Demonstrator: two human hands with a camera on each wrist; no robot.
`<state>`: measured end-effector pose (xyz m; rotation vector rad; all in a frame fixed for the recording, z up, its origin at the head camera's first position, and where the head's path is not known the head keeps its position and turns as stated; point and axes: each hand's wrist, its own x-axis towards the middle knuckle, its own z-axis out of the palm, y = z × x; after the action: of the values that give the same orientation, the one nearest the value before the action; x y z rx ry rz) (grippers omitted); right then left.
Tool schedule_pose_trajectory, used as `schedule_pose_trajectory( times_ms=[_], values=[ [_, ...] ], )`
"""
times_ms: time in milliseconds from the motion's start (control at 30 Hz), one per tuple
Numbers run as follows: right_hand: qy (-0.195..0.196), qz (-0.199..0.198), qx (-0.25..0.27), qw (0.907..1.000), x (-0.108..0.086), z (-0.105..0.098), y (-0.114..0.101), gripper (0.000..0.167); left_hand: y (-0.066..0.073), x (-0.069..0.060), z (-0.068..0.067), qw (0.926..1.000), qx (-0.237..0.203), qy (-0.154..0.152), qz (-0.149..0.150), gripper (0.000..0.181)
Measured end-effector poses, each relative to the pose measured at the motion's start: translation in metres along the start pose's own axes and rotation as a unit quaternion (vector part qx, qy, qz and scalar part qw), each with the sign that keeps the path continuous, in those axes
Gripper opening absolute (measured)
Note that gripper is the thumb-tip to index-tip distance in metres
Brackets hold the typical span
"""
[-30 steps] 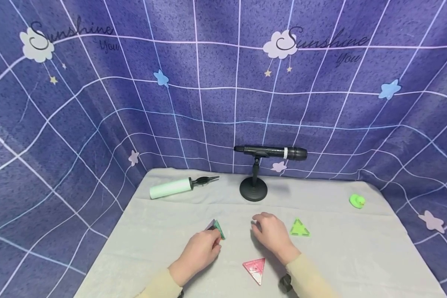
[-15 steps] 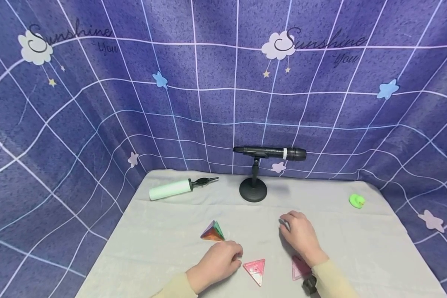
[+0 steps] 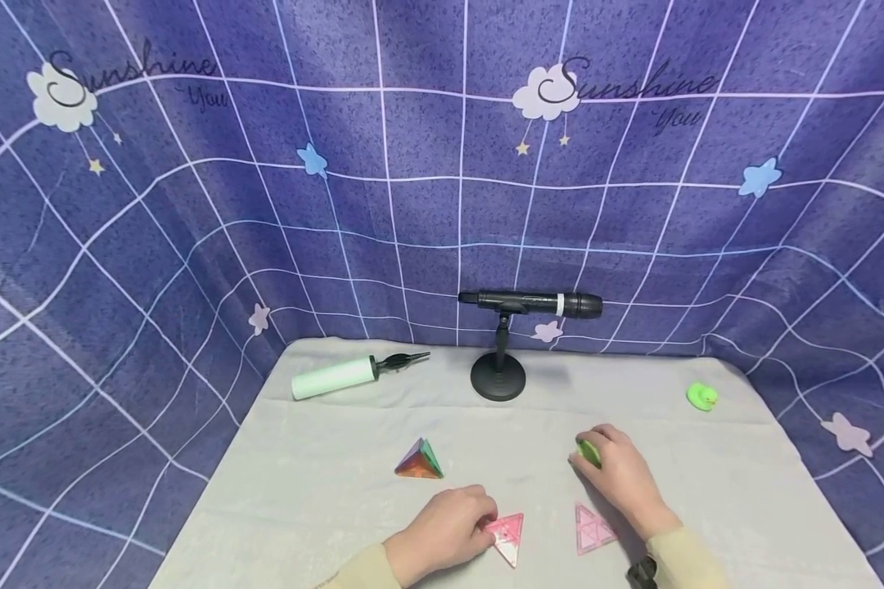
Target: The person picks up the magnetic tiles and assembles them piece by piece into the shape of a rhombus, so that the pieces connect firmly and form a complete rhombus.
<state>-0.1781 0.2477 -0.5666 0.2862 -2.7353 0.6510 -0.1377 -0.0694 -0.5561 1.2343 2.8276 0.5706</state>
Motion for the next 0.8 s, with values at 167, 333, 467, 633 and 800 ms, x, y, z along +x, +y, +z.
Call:
schedule_pose_trajectory(
  times_ms=[167, 333, 467, 633, 800],
  values=[
    [-0.003, -0.012, 0.008, 0.9999, -0.005, -0.003, 0.003, 0.039, 0.002, 0.001, -0.001, 0.9999, 0.003, -0.010, 0.004, 0.015],
    [-0.015, -0.018, 0.013, 0.9996, -0.006, -0.003, 0.007, 0.041, 0.005, 0.001, -0.001, 1.0000, -0.001, -0.005, 0.000, 0.015],
    [-0.019, -0.028, 0.021, 0.9992, -0.004, -0.004, 0.010, 0.041, 0.004, 0.000, 0.001, 0.9998, -0.019, -0.005, -0.001, 0.016],
    [-0.027, -0.035, 0.025, 0.9987, -0.003, -0.005, 0.012, 0.042, 0.000, 0.000, 0.001, 0.9988, -0.048, -0.014, -0.005, 0.021],
    [-0.023, -0.041, 0.031, 0.9984, -0.003, -0.005, 0.013, 0.045, -0.004, -0.001, 0.001, 0.9977, -0.066, -0.012, 0.002, 0.026]
  ],
)
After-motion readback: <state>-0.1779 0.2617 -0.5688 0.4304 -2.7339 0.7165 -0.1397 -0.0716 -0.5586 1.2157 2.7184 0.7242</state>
